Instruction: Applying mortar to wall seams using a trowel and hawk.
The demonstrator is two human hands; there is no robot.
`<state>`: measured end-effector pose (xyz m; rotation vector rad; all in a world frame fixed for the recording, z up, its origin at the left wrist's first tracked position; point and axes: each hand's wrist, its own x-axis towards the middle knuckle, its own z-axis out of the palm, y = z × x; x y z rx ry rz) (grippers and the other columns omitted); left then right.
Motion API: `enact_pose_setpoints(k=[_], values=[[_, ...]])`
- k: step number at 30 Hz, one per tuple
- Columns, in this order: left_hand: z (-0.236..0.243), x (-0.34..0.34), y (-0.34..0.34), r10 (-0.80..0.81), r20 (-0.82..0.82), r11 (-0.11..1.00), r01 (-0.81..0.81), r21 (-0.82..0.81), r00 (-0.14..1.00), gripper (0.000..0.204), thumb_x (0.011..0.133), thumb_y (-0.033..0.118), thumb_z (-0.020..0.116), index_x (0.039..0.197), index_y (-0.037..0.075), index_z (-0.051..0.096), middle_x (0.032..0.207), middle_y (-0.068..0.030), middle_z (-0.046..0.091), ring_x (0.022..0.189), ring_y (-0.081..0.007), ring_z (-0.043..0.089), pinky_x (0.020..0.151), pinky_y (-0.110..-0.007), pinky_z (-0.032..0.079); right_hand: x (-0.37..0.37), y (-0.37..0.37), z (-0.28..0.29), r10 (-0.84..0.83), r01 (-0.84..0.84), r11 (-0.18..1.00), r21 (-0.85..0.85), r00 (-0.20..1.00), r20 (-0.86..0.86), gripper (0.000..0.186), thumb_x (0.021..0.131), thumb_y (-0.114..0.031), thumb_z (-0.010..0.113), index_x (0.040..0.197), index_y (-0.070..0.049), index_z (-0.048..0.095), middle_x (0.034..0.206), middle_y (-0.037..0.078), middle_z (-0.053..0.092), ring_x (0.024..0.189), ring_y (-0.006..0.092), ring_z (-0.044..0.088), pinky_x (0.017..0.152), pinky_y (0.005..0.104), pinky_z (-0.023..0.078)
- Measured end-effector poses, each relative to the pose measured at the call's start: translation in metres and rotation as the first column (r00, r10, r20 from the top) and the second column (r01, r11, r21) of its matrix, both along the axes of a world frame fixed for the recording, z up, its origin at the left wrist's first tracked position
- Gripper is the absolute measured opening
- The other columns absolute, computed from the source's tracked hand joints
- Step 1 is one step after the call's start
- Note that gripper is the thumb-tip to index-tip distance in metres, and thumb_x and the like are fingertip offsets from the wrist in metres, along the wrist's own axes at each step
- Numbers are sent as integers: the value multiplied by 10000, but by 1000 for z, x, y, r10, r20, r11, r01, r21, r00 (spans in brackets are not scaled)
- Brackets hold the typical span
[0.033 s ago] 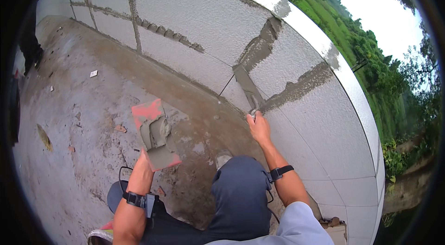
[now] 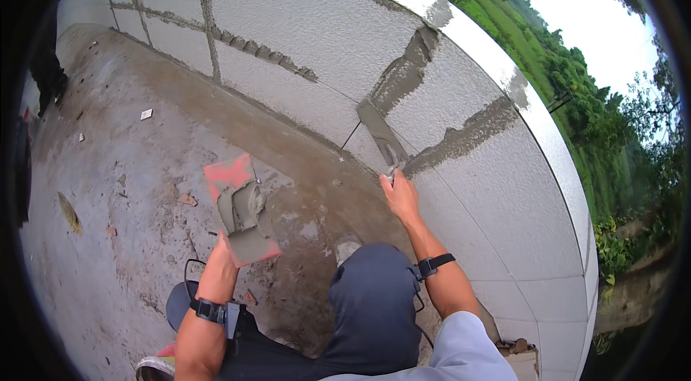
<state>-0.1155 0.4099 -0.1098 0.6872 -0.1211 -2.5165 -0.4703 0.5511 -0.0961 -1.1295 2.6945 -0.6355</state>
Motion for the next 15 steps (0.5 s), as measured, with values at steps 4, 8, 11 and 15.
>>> enact_pose_setpoints(k=[4, 8, 11, 15], values=[[-1, 7, -8, -10, 53, 996, 15, -87, 999, 283, 993, 375, 466, 1090, 142, 593, 952, -29, 633, 813, -171, 629, 667, -341, 533, -3, -58, -11, 98, -99, 995, -12, 995, -15, 458, 911, -429, 561, 914, 29, 558, 803, 276, 639, 803, 463, 624, 710, 519, 456], [1, -8, -7, -42, 2, 996, 42, -82, 999, 277, 994, 374, 467, 1074, 143, 596, 931, -25, 627, 799, -169, 629, 660, -340, 535, -44, -26, -62, 24, -24, 996, -87, 1000, 0, 459, 909, -423, 564, 920, 37, 558, 802, 281, 629, 803, 466, 617, 706, 516, 451], [26, 0, 0, 29, 50, 998, -26, -63, 998, 274, 996, 370, 464, 1074, 142, 595, 929, -21, 627, 796, -167, 627, 658, -341, 536, -22, 4, -76, -12, 15, 998, -61, 999, 35, 456, 907, -413, 572, 928, 42, 560, 811, 286, 627, 801, 480, 604, 716, 527, 444], [17, 18, -4, 50, 94, 995, -42, -88, 994, 274, 996, 367, 462, 1077, 139, 592, 937, -18, 629, 808, -163, 626, 677, -335, 538, 9, 0, -64, 50, -12, 993, -114, 941, 336, 369, 908, -349, 560, 906, 20, 576, 715, 171, 629, 676, 286, 629, 611, 397, 463]])
